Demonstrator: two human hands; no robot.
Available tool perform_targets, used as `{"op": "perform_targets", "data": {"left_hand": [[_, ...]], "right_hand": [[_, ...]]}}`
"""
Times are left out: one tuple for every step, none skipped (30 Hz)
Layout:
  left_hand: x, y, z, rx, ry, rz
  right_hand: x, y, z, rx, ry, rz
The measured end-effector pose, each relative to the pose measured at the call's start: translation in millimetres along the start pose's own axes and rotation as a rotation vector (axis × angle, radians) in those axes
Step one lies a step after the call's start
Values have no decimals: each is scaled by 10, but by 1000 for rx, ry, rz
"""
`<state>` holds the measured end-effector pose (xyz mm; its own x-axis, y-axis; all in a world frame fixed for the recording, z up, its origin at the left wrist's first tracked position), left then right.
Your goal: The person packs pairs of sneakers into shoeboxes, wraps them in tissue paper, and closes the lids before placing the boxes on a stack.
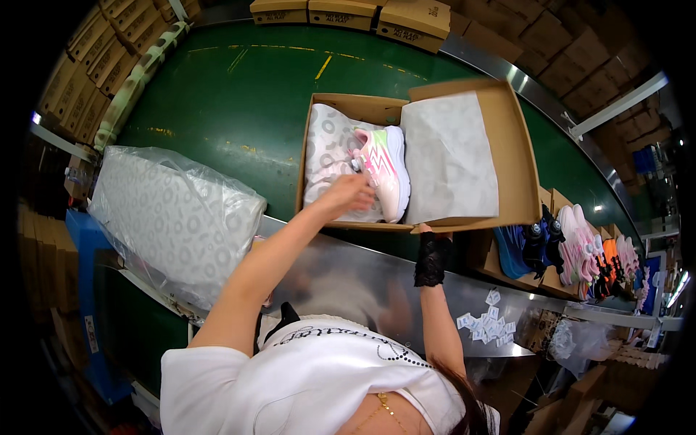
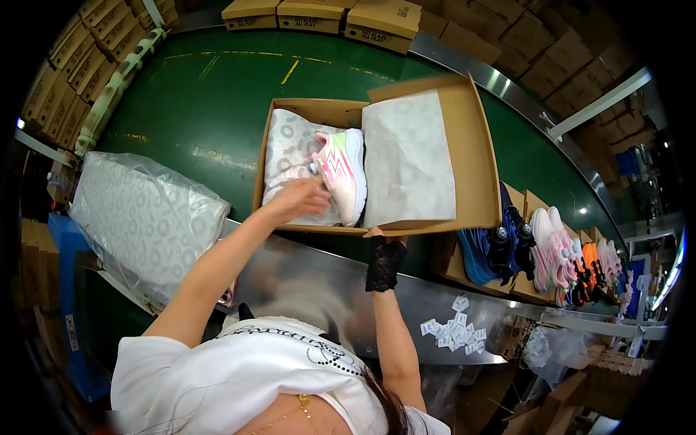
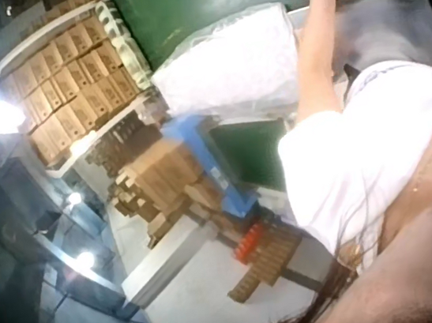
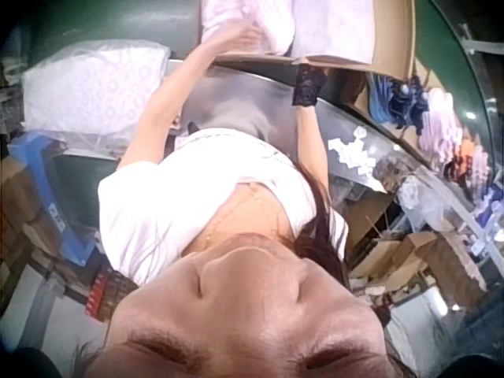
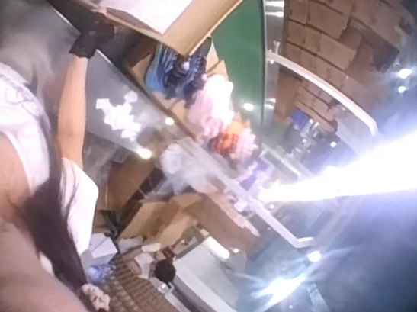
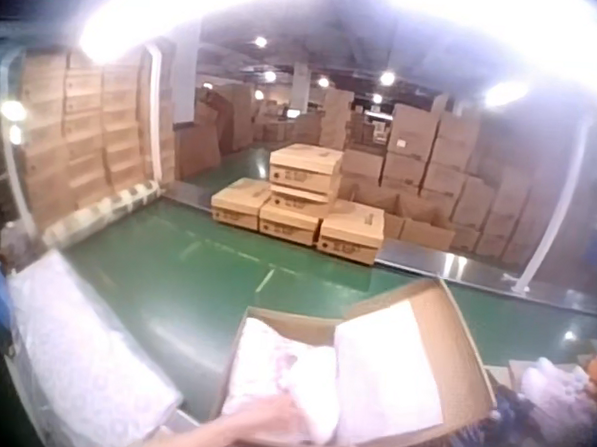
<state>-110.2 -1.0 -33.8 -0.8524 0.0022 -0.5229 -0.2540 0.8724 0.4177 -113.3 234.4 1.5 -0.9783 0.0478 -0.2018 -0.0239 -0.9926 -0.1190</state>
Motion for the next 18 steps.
{"op": "perform_targets", "data": {"left_hand": [[-133,-110,-220,-3,188,-20],[-351,-290,-500,110,373,-226],[-584,-603,-664,163,522,-451],[-765,-804,-784,137,580,-566],[-886,-914,-800,143,551,-705],[-852,-901,-752,291,451,-632],[-784,-903,-648,436,347,-554],[-697,-914,-487,578,240,-471],[-759,-936,-405,851,589,-723],[-634,-1038,-272,834,541,-682],[-524,-1145,-201,818,491,-640],[-461,-1224,-151,801,437,-600],[-597,-1077,-297,729,359,-553],[-465,-1269,-138,626,274,-473],[-466,-1287,-101,453,140,-432],[-526,-1235,-70,279,3,-391],[-594,-1106,-119,142,-22,-323],[-653,-932,-180,3,-44,-252]], "right_hand": [[51,5,56,-154,-218,-43],[49,21,123,-313,-430,-91],[-115,250,477,-740,-685,-84],[-173,425,529,-900,-724,-50],[-208,522,426,-1100,-775,-44],[-240,640,328,-1297,-836,-29],[-254,666,276,-1292,-858,-24],[-264,676,230,-1287,-879,-20],[-299,735,232,-1276,-917,0],[-305,741,248,-1260,-922,23],[-314,747,284,-1245,-924,46],[-325,761,316,-1230,-925,75],[-327,755,353,-1228,-901,117],[-314,753,418,-1225,-877,158],[-307,750,496,-1221,-847,197],[-285,743,603,-1180,-866,215],[-248,762,710,-1195,-859,231],[-219,773,841,-1212,-853,243]]}}
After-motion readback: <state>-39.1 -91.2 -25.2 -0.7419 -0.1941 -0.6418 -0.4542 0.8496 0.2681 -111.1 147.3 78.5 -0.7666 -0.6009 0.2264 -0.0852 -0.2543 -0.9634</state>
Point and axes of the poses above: each hand's wrist, its own x-axis towards the middle knuckle, its own y-axis out of the palm, z = x × y, the point moved 8 cm from there along x, towards the middle knuckle, and after that the axes turned 5 degrees about -x, right-handed, at the moved point
